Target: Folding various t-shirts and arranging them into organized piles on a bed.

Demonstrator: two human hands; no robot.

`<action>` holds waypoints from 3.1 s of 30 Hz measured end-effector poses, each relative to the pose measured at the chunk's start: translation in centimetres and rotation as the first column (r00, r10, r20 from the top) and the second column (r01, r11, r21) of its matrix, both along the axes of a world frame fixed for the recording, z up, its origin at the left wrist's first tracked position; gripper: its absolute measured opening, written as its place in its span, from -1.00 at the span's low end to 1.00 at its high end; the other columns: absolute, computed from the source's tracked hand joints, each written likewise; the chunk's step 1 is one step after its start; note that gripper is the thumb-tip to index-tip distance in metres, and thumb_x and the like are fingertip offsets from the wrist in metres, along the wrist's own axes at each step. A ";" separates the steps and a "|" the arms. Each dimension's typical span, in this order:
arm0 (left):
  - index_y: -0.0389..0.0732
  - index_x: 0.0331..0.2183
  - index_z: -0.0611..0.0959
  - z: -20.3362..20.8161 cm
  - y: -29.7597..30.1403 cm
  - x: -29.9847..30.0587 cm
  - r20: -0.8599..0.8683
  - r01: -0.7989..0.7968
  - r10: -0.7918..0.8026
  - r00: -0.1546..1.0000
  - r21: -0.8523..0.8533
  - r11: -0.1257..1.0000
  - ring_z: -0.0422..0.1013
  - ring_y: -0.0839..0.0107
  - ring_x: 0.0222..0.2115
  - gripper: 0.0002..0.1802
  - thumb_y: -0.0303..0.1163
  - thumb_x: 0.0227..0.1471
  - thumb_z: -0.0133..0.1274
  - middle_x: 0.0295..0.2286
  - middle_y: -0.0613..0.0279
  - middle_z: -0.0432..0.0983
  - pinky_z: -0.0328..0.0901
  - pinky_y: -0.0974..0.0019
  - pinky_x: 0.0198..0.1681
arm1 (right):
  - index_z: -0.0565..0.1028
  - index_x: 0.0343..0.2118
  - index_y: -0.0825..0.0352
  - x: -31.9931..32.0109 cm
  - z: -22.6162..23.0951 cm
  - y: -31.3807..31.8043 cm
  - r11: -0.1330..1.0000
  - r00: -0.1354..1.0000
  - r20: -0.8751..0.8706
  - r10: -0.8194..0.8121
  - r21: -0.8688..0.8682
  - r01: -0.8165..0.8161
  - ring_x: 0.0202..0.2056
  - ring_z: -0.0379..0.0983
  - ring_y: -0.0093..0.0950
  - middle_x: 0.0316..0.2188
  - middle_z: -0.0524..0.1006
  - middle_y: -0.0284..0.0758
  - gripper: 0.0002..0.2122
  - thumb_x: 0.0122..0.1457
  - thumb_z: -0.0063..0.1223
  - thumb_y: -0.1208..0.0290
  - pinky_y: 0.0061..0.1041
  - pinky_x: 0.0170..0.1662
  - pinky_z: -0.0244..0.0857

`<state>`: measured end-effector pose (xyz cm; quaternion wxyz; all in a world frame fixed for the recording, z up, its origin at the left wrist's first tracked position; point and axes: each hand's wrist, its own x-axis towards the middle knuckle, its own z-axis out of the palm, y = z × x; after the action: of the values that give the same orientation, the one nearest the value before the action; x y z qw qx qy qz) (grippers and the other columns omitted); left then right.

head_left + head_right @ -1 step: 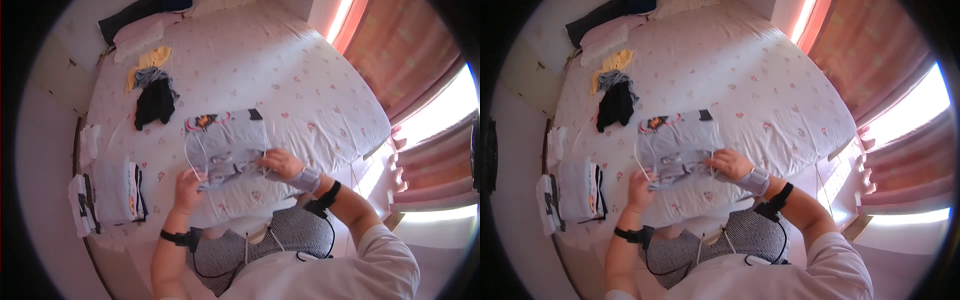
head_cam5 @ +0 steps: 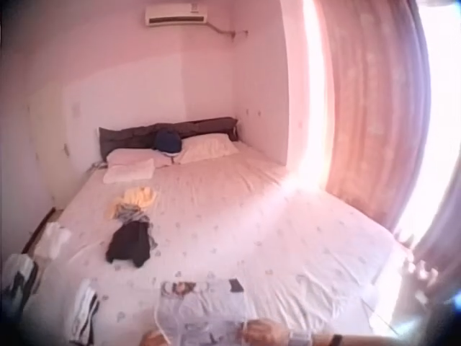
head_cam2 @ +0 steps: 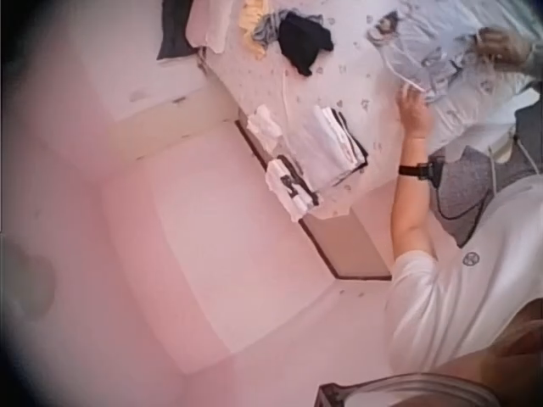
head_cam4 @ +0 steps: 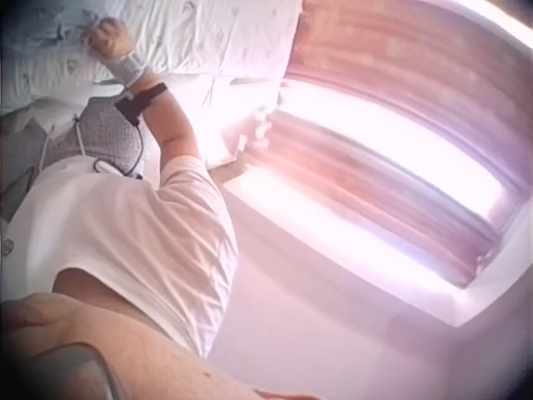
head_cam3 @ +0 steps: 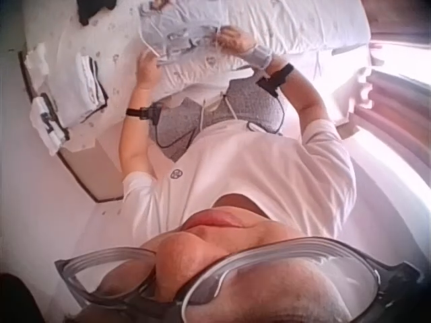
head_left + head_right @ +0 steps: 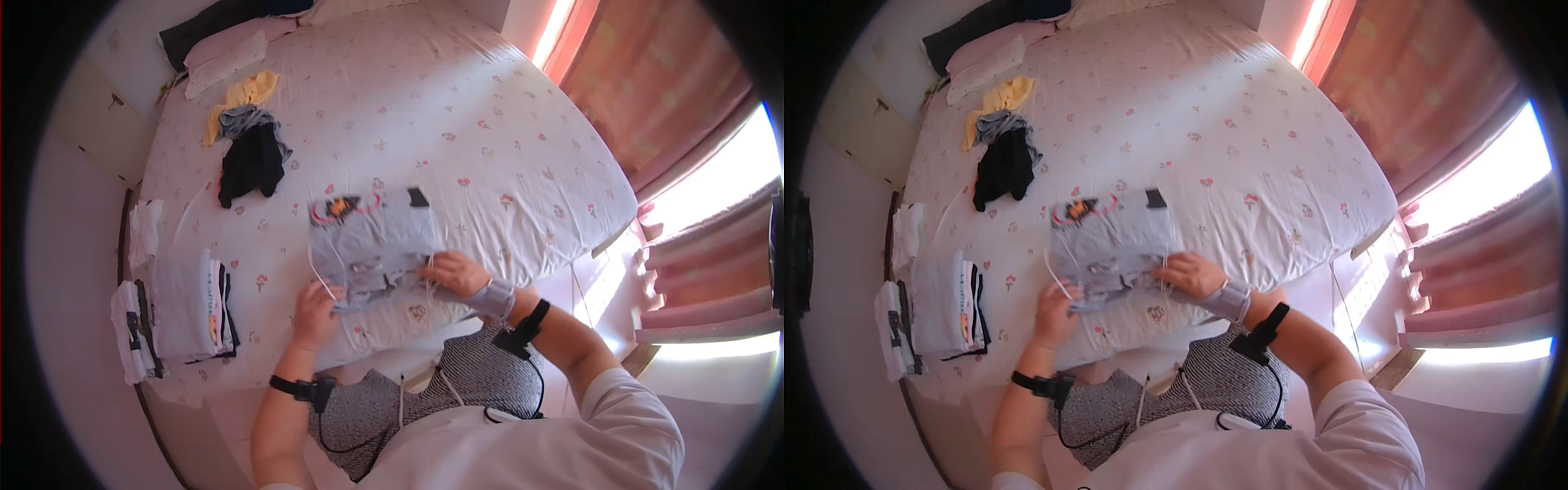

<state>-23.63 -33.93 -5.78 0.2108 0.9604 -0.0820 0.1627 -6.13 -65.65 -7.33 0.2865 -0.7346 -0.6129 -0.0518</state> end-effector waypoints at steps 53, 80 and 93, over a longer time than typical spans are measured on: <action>-0.32 -0.29 0.65 7.1 -6.1 5.5 -0.329 -0.395 0.244 0.912 -0.553 0.734 0.50 0.41 -0.46 -0.77 -0.44 0.00 0.01 -0.47 0.14 0.60 0.36 0.34 -0.33 | 0.45 0.01 0.35 -1.6 10.3 6.8 0.998 0.496 -0.868 -0.023 0.007 0.060 -0.21 0.43 -0.50 -0.20 0.56 -0.23 -0.57 0.18 0.04 0.13 -0.49 -0.13 0.31; -0.09 -0.29 0.69 5.3 -6.7 11.9 -0.322 -0.151 0.197 0.926 0.165 0.975 0.50 0.03 -0.30 -0.73 -0.29 -0.10 0.06 -0.38 0.04 0.59 0.39 0.05 -0.23 | 0.52 -0.15 0.41 -5.7 12.1 -0.5 0.996 0.615 -0.785 0.077 0.028 -0.088 -0.15 0.48 -0.33 -0.24 0.56 -0.19 -0.62 0.17 -0.01 0.15 -0.41 0.01 0.28; -0.14 -0.40 0.71 7.5 -4.9 13.8 -0.379 -0.149 0.173 0.909 0.093 0.985 0.51 0.03 -0.38 -0.76 -0.22 -0.10 0.09 -0.46 -0.01 0.58 0.39 0.12 -0.26 | 0.26 0.10 0.52 -5.5 5.3 6.5 0.946 0.882 -0.380 -0.279 -0.267 0.185 0.09 0.25 0.02 0.07 0.27 0.07 -0.31 0.02 0.15 0.09 -0.25 0.10 0.23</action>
<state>-9.84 -38.84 1.73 0.1789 0.9831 0.0354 -0.0151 -11.67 -59.17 -2.06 0.3169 -0.8245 -0.4476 0.1392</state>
